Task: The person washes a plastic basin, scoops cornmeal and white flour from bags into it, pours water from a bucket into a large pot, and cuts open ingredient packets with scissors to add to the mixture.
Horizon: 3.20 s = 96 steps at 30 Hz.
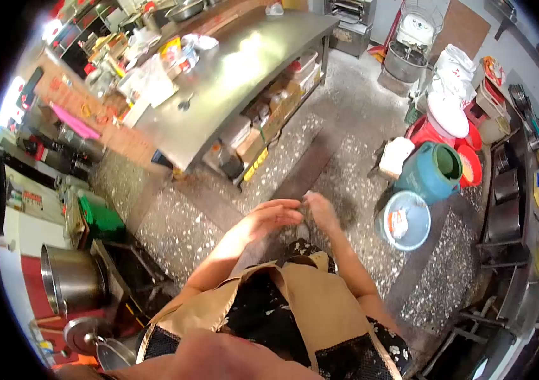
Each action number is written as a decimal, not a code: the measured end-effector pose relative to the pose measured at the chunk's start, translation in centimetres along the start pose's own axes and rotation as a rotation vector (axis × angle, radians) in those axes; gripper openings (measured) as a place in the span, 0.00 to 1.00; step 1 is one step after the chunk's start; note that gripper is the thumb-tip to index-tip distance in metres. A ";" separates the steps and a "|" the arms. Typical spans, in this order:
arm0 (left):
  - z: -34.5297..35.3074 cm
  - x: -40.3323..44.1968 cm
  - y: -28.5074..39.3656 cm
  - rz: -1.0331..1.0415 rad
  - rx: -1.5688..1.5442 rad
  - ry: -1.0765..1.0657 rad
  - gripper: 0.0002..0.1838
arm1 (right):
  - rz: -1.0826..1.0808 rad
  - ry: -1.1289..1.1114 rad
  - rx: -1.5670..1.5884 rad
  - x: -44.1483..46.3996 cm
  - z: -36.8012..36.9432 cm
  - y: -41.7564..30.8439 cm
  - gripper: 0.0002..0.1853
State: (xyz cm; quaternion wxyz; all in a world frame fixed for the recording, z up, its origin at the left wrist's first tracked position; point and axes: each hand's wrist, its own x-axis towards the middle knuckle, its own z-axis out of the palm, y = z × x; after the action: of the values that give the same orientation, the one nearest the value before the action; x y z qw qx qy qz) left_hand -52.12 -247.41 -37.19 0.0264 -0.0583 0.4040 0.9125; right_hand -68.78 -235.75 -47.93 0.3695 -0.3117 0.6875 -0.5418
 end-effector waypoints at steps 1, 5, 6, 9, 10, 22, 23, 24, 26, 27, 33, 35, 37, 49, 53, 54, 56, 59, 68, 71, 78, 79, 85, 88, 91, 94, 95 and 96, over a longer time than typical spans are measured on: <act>-1.5 2.4 1.7 0.133 -0.253 0.107 0.25 | 0.127 -0.160 0.269 3.0 -0.1 -2.0 0.18; -6.4 9.1 10.9 0.502 -0.711 0.046 0.32 | -0.028 -0.861 0.637 11.8 2.7 -8.5 0.18; -7.3 10.6 13.5 0.521 -0.706 0.029 0.32 | -0.064 -0.982 0.456 14.1 4.8 -9.8 0.18; -10.6 14.6 20.9 0.621 -0.558 0.067 0.33 | 0.349 -1.153 0.984 18.7 8.9 -13.8 0.25; -12.3 15.1 22.6 0.668 -0.511 0.140 0.32 | 0.323 -1.234 0.961 21.2 9.7 -13.4 0.26; -36.7 38.4 36.1 0.346 0.008 0.808 0.19 | 0.125 -0.580 -0.166 59.8 -4.7 -7.1 0.18; -38.4 40.7 36.5 0.269 0.185 0.922 0.20 | 0.157 -0.445 -0.234 62.5 -7.1 -8.3 0.17; -41.5 42.6 35.7 0.278 0.391 0.932 0.21 | 0.129 -0.345 -0.292 65.6 -9.1 -7.2 0.17; -43.6 46.9 36.5 0.262 1.005 1.121 0.25 | 0.101 -0.179 -0.368 72.0 -12.0 -4.9 0.16; -45.0 48.6 36.8 0.263 1.386 1.191 0.26 | 0.113 -0.138 -0.434 75.7 -13.2 -3.1 0.14; -53.2 55.0 36.1 0.027 1.708 1.414 0.31 | -0.075 -0.076 -0.717 98.6 -14.1 8.3 0.20; -54.3 55.9 35.0 -0.119 1.639 1.505 0.34 | -0.230 -0.261 -0.812 104.0 -13.8 10.0 0.19; -55.1 55.8 34.5 -0.167 1.642 1.534 0.36 | -0.327 -0.363 -0.896 108.0 -13.0 11.5 0.19; -55.8 55.5 36.0 -0.169 1.550 1.569 0.33 | -0.190 -0.258 -1.108 108.8 -18.1 11.6 0.18; -55.8 55.3 36.0 -0.151 1.541 1.573 0.31 | -0.200 -0.227 -1.162 110.7 -19.4 11.5 0.18; -55.9 55.3 35.9 -0.144 1.535 1.572 0.31 | -0.202 -0.215 -1.170 110.9 -19.6 11.3 0.18; -55.4 55.3 36.2 -0.142 1.506 1.576 0.31 | -0.216 -0.193 -1.195 111.5 -19.9 11.0 0.17; -54.7 55.2 36.7 -0.193 1.480 1.568 0.34 | -0.267 -0.131 -1.229 111.5 -19.9 10.6 0.17; -52.4 52.9 37.0 0.054 1.385 1.539 0.31 | -0.384 -0.192 -1.160 98.9 -19.8 4.6 0.13; -50.6 51.1 34.6 0.324 1.082 1.610 0.29 | -0.541 -0.458 -1.001 90.7 -15.6 0.2 0.06; -38.1 33.2 13.5 0.526 0.268 1.866 0.27 | -0.701 -1.208 -0.652 66.6 0.4 -12.2 0.09; -35.5 29.7 11.5 0.405 0.155 2.040 0.28 | -0.820 -1.232 -0.546 63.2 2.7 -13.5 0.07; -26.2 15.8 9.5 1.361 -0.809 1.332 0.38 | -0.876 -1.489 -0.145 48.1 13.7 -21.2 0.04; -25.1 12.5 13.2 1.648 -0.700 1.398 0.40 | -0.944 -1.494 -0.101 45.5 17.8 -23.3 0.06; -26.0 9.3 14.7 1.826 -0.624 1.408 0.40 | -0.897 -1.370 -0.058 44.5 21.8 -23.9 0.06; -28.2 5.8 17.2 1.678 -0.767 1.625 0.38 | -0.833 -1.382 -0.012 44.9 26.2 -25.3 0.06; -29.3 4.7 17.8 1.665 -0.762 1.631 0.38 | -0.794 -1.421 0.011 45.3 27.6 -25.7 0.06; -30.5 3.5 18.5 1.592 -0.750 1.650 0.38 | -0.824 -1.464 0.067 45.9 29.3 -25.9 0.07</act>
State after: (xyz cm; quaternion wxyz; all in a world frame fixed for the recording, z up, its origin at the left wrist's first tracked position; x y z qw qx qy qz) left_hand -54.72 -282.41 -44.32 -0.8283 -0.3625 -0.0682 0.4218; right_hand -67.69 -294.57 -34.59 0.5037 -0.7996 0.0889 -0.3146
